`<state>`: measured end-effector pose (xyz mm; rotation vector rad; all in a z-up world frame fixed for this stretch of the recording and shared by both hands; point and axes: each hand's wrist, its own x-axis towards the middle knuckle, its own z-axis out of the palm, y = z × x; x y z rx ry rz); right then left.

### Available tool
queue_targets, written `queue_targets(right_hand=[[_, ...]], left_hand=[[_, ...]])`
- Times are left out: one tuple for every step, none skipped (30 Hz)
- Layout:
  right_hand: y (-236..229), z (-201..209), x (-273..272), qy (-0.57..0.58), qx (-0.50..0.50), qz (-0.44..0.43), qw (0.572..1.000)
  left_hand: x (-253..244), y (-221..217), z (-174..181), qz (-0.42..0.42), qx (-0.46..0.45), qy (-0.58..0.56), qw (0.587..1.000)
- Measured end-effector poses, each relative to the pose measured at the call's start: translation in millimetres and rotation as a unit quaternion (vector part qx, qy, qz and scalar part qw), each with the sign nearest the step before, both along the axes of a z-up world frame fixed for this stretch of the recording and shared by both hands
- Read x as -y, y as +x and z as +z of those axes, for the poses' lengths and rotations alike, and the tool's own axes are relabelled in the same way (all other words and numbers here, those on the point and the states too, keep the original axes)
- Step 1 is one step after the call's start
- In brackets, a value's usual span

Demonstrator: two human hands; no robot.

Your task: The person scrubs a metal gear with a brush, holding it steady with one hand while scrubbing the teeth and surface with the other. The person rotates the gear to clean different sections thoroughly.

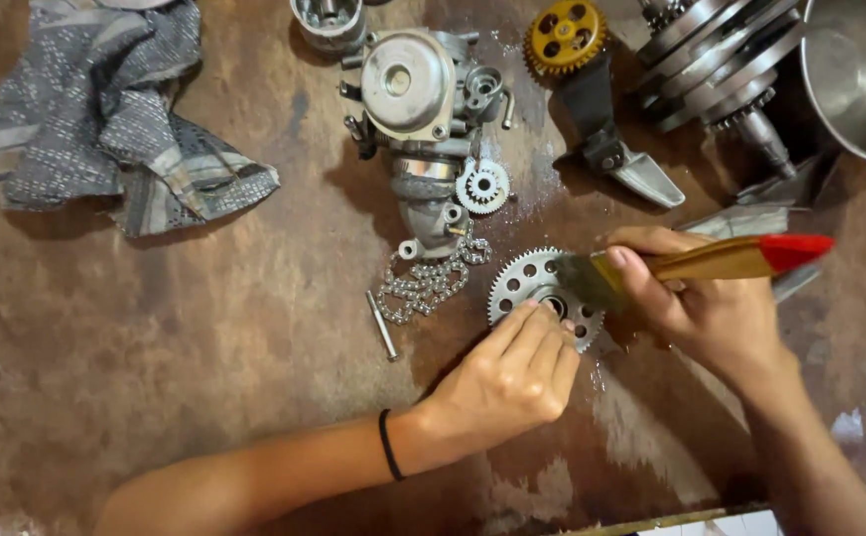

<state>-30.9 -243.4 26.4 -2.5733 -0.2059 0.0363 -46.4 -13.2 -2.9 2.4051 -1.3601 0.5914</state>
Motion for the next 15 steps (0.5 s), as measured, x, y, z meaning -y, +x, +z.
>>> queue_targets(right_hand=[[-4, -6, -1, 0.016, 0.091, -0.004, 0.996], [-9, -4, -1, 0.015, 0.09, -0.006, 0.996], [-13, -3, -1, 0.004, 0.088, 0.009, 0.996], [-17, -1, -1, -0.008, 0.086, 0.023, 0.996], [-18, 2, 0, -0.007, 0.085, 0.024, 0.996], [-18, 5, 1, -0.027, 0.051, 0.043, 0.997], [-21, 9, 3, -0.047, 0.016, 0.062, 0.997], [-19, 3, 4, -0.047, 0.014, 0.061, 0.997], [-18, -2, 6, -0.042, 0.048, 0.011, 0.998], [-18, -7, 8, -0.039, 0.083, -0.039, 0.995], [-22, -8, 8, -0.039, 0.084, -0.038, 0.995], [-25, -8, 7, -0.039, 0.093, -0.026, 0.995], [-25, -10, 4, -0.035, 0.106, -0.009, 0.994], [-22, -6, 1, -0.03, 0.109, -0.003, 0.994], [-21, -2, -3, -0.027, 0.09, 0.027, 0.995]], left_hand=[[0, 2, 2, -0.006, 0.0, 0.001, 1.0], [1, 1, 1, -0.009, -0.001, 0.0, 1.0], [1, 2, 1, -0.008, 0.003, -0.001, 1.0], [2, 2, 0, -0.006, 0.006, -0.002, 1.0], [1, 2, 0, -0.006, 0.006, -0.002, 1.0], [0, 2, -1, -0.001, 0.014, -0.005, 1.0], [0, 1, -2, 0.003, 0.021, -0.007, 1.0], [0, 0, -3, 0.002, 0.019, -0.007, 1.0], [0, 0, -3, 0.0, 0.017, -0.013, 1.0], [1, 0, -3, -0.002, 0.016, -0.019, 1.0], [1, 0, -3, -0.001, 0.017, -0.019, 1.0], [1, 0, -3, -0.001, 0.018, -0.021, 1.0], [-1, 1, -2, 0.004, 0.021, -0.019, 1.0], [-1, 2, -3, 0.011, 0.025, -0.015, 1.0], [-1, 1, -3, 0.007, 0.022, -0.019, 1.0]])
